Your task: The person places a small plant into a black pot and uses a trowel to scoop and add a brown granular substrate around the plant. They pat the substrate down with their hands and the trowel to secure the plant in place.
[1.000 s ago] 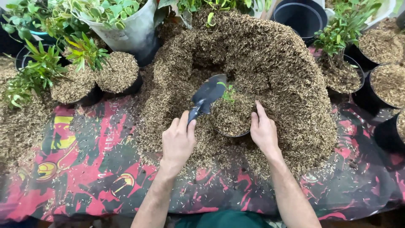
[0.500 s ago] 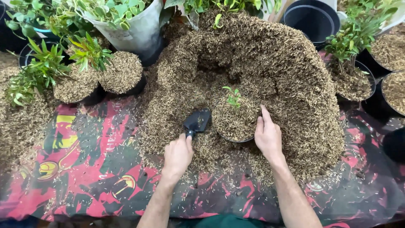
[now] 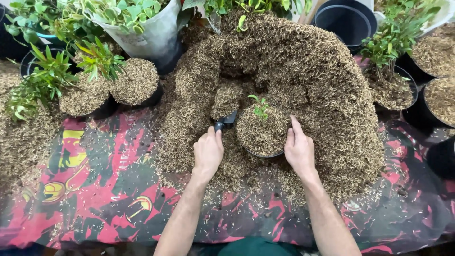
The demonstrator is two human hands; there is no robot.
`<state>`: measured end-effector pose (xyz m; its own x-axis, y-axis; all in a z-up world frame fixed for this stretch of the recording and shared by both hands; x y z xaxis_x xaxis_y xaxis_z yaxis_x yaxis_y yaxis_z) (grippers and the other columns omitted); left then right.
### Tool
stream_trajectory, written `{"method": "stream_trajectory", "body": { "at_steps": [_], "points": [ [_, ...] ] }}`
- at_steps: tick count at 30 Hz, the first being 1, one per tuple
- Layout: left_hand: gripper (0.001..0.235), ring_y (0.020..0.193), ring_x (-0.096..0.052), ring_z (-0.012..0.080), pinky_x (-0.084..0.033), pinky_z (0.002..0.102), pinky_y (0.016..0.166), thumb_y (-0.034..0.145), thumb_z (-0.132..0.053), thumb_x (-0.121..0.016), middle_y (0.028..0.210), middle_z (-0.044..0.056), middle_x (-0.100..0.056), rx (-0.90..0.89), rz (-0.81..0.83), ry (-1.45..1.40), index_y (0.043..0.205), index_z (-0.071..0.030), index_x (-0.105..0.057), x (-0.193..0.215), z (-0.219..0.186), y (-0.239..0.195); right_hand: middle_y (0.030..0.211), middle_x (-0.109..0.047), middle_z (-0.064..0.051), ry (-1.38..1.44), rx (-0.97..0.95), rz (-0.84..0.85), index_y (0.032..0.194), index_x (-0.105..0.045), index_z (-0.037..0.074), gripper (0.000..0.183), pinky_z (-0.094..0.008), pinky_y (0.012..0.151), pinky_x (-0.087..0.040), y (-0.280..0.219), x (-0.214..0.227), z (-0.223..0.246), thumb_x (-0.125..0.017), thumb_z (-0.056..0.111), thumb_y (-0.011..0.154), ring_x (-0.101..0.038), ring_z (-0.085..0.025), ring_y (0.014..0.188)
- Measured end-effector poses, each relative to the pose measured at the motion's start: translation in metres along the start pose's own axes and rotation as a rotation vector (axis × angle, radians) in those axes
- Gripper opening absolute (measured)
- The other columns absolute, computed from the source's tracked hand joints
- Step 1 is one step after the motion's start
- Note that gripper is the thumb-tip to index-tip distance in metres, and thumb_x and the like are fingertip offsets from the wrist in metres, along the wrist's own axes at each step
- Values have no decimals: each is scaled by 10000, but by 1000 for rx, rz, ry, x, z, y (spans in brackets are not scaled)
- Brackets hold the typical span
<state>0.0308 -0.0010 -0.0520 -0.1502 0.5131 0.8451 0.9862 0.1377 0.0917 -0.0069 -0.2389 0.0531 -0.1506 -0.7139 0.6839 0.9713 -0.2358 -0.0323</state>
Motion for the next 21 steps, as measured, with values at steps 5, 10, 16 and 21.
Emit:
{"method": "stream_trajectory", "body": {
  "at_steps": [5, 10, 16, 21],
  "points": [
    [338, 698, -737, 432, -600, 549, 609, 1048, -323, -488, 753, 197, -697, -116, -115, 6, 1161, -52, -656, 39, -9, -24, 1288, -657, -249, 10, 67, 30, 1450, -590, 208, 459, -577, 1005, -474, 15, 8, 2, -470, 140, 1013, -598, -463, 1208],
    [338, 681, -728, 418, -593, 536, 586, 1052, -304, -512, 740, 193, -679, -241, -208, -4, 1191, -39, -669, 66, -20, -34, 1339, -646, -171, 60, 77, 23, 1422, -619, 227, 413, -521, 1064, -459, 33, 8, -18, -552, 239, 1015, -580, -390, 1263],
    [345, 634, -717, 363, -582, 482, 545, 1044, -355, -531, 723, 133, -661, -364, -238, 5, 1209, -90, -679, 78, -26, -30, 822, -715, -230, 174, -167, 50, 1375, -555, 67, 371, -392, 464, -618, 2, -12, -43, -476, 196, 1036, -702, -326, 574],
    [334, 611, -712, 323, -581, 443, 527, 1026, -356, -558, 717, 98, -641, -482, -243, 89, 1222, -115, -682, 84, -35, -23, 1146, -705, -279, 31, -71, -13, 1388, -619, 184, 397, -612, 922, -513, 4, 7, 0, -462, 180, 1024, -650, -476, 1112]
  ]
}}
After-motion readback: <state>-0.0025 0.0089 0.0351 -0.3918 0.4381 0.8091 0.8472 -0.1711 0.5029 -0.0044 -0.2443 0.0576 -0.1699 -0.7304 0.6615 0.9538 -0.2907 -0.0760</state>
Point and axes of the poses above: each hand's wrist, its own y-axis towards the middle knuckle, its own x-axis out of the back of the hand, z = x × y, the point moved 3 cm from there along y, towards the middle knuckle
